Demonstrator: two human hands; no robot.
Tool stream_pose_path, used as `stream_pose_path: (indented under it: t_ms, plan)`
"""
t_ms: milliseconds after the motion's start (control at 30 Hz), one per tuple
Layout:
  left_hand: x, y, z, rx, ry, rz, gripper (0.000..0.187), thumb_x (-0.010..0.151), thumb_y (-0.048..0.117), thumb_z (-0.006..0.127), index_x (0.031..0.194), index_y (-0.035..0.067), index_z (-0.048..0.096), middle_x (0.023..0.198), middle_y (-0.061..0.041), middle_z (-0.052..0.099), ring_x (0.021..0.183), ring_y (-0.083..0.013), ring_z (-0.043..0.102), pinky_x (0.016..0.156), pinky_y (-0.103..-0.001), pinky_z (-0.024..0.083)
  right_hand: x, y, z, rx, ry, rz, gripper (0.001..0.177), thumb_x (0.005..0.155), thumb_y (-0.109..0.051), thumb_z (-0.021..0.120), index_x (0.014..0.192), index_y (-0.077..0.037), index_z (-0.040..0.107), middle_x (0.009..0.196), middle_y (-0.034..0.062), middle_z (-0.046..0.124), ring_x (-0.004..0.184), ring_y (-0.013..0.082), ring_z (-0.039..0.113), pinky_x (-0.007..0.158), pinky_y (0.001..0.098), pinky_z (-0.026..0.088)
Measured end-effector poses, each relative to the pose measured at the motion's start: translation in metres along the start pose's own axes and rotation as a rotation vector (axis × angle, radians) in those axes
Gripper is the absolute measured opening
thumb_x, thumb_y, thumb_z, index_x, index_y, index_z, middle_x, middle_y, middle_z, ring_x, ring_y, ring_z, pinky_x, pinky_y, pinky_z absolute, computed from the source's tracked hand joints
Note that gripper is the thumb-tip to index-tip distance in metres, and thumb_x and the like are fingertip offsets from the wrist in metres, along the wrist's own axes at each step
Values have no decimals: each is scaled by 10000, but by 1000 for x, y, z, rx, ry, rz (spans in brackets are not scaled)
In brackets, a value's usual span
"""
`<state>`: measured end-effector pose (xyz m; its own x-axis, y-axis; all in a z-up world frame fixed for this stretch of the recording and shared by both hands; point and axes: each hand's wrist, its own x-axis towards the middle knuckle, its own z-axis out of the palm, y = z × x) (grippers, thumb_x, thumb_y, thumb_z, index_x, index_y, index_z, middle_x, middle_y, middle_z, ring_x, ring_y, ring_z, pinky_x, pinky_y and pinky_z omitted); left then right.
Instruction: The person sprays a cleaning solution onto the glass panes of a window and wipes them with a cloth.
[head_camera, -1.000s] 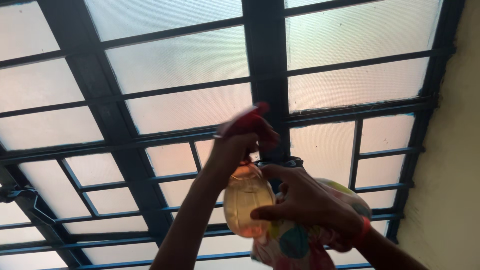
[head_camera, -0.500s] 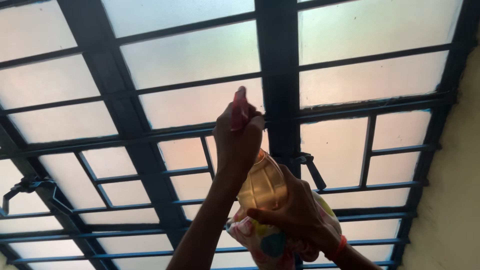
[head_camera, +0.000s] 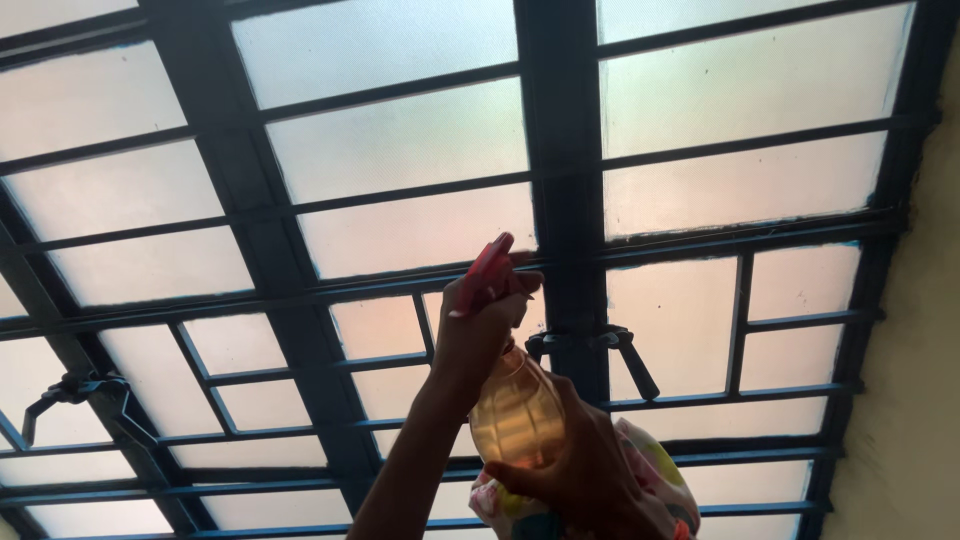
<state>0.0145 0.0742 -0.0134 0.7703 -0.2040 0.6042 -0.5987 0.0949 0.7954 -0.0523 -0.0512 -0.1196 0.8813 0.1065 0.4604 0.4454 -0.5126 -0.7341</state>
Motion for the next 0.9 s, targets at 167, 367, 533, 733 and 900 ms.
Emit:
stream_pose_path:
  t_ms: [167,367,533,733,900]
  plan:
    - [-1,-26,-20,-39,38,-84,359,782,-4,622,1138,35,644,770,-89,686,665,-144,656,624,-256,537,-3,-2,11,-4,-14,26,1087,627,-566,888,1458,-73,391,1092,155,730,925,286,801,816,404,675]
    - [-16,-10,-26,-113,-34,-114,351,752,-18,603,1084,81,662,886,-62,736,824,-97,696,673,-230,540,-7,-2,18,-56,24,-53,1088,665,-542,895,1478,-52,364,1156,184,706,1031,304,761,883,446,638]
    - [-23,3,-26,-74,36,-69,404,709,-40,576,1059,141,662,875,-47,742,839,-96,717,662,-234,556,-10,-4,16,-54,-102,-43,1132,675,-526,905,1520,-51,321,1273,185,662,1104,315,726,939,462,596]
    - [-29,-11,-43,44,135,7,302,732,-65,558,992,3,696,772,-81,708,694,-128,696,618,-262,555,-6,4,-25,-117,-175,112,889,711,-478,813,1463,-142,479,1298,57,699,1078,243,757,895,416,616]
    - [-26,-10,-51,146,168,82,305,773,-62,558,1039,11,688,833,-45,676,635,-101,624,564,-247,545,7,11,-127,-861,405,-832,437,784,-298,753,1166,-103,669,1095,126,724,918,235,735,750,326,614]
